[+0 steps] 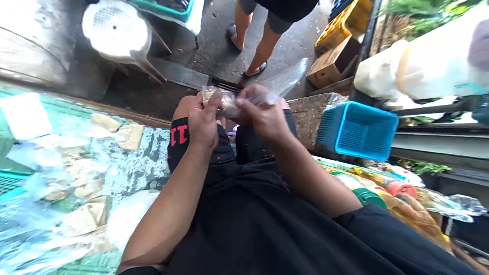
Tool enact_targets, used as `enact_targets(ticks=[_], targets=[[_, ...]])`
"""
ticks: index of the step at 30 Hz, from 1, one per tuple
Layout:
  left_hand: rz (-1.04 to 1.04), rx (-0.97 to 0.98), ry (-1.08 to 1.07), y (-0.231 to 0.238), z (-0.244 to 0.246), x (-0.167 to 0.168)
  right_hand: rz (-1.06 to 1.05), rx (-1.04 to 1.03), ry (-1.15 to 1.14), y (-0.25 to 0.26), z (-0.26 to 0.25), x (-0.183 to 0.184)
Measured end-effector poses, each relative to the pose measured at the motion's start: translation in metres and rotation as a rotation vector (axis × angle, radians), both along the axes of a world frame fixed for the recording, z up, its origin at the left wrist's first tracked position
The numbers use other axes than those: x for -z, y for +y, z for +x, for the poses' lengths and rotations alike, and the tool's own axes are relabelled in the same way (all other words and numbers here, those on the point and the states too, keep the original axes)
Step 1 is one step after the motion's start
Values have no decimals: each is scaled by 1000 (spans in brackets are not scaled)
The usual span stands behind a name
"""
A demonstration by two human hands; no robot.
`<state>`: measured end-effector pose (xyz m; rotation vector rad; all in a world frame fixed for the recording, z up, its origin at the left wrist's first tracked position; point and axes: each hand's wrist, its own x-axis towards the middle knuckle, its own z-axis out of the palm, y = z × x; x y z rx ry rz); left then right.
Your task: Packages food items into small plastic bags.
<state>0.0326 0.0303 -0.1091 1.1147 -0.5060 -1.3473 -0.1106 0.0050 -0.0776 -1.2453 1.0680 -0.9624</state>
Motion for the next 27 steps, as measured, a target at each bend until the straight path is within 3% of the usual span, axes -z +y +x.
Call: enact_targets(ticks=[3, 6, 9, 14, 18, 27], targets=[[62, -47, 4, 2, -28, -4, -62, -63, 216, 7, 12, 7], [63, -82, 2, 3, -29, 2, -67, -168, 241, -6, 9, 15], [14, -39, 45, 11, -9, 2, -14, -188, 96, -11, -4, 7], [51, 83, 130, 17, 2, -20, 173, 23, -294, -9, -18, -2], [-10, 121, 223, 14, -1, -32, 147, 33, -401, -7, -25, -20], [25, 157, 54, 7, -9, -28, 16, 48, -51, 8, -5, -3]])
